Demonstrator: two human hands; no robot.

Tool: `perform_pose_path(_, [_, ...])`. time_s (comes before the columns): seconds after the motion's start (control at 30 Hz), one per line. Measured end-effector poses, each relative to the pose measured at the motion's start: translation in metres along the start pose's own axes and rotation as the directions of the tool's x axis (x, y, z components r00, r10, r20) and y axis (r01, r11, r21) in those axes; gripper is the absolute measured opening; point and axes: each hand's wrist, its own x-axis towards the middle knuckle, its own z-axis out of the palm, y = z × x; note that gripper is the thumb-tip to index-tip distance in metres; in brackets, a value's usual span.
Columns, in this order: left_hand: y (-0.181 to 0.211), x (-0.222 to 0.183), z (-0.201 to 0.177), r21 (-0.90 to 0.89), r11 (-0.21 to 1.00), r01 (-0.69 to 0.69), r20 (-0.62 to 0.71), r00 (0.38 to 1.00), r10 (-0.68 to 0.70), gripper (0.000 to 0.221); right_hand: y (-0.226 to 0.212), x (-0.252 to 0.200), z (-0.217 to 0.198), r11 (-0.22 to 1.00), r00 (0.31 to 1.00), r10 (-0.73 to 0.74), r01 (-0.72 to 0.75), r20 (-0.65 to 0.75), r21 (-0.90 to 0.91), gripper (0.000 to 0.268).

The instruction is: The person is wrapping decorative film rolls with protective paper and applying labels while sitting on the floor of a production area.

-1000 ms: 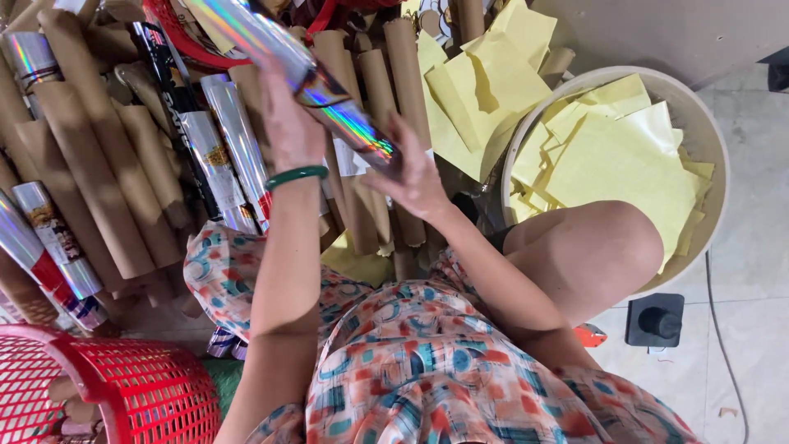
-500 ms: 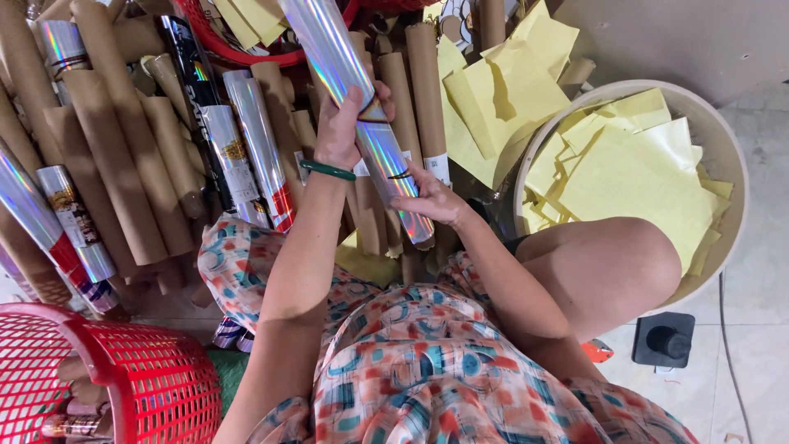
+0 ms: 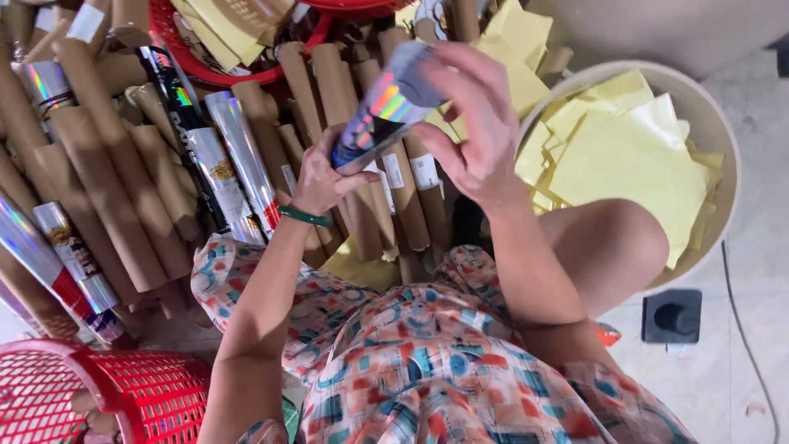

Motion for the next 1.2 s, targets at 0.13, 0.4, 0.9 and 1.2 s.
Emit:
perform_pose_path(0.13, [-0.009, -0.011, 0.002, -0.004, 0.998, 0.07, 0.008, 0.998, -0.07, 0.086, -0.01, 0.021, -0.017, 0.989, 0.986, -0.134, 0.14, 0.1, -0.05, 0.034])
perform_pose_path(0.4, [-0.016, -0.02, 0.009, 0.042, 0.999, 0.005, 0.064, 0.998, -0.008, 0.087, -0.012, 0.01, -0.016, 0.998, 0.985, -0.027, 0.035, 0.173, -0.043, 0.025])
perform_pose_path(0.9, [-0.001, -0.005, 0.055, -0.164, 0.986, -0.004, 0.191, 0.981, 0.036, 0.084, -0.014, 0.029, -0.066, 0.979, 0.951, -0.015, 0.076, 0.308, -0.188, 0.032])
perform_pose_path(1.2, [-0.002, 0.005, 0.063, -0.269, 0.949, 0.163, 0.066, 0.986, -0.151, 0.051, 0.104, 0.001, -0.011, 0.767, 0.864, 0.46, -0.272, -0.203, 0.58, 0.007])
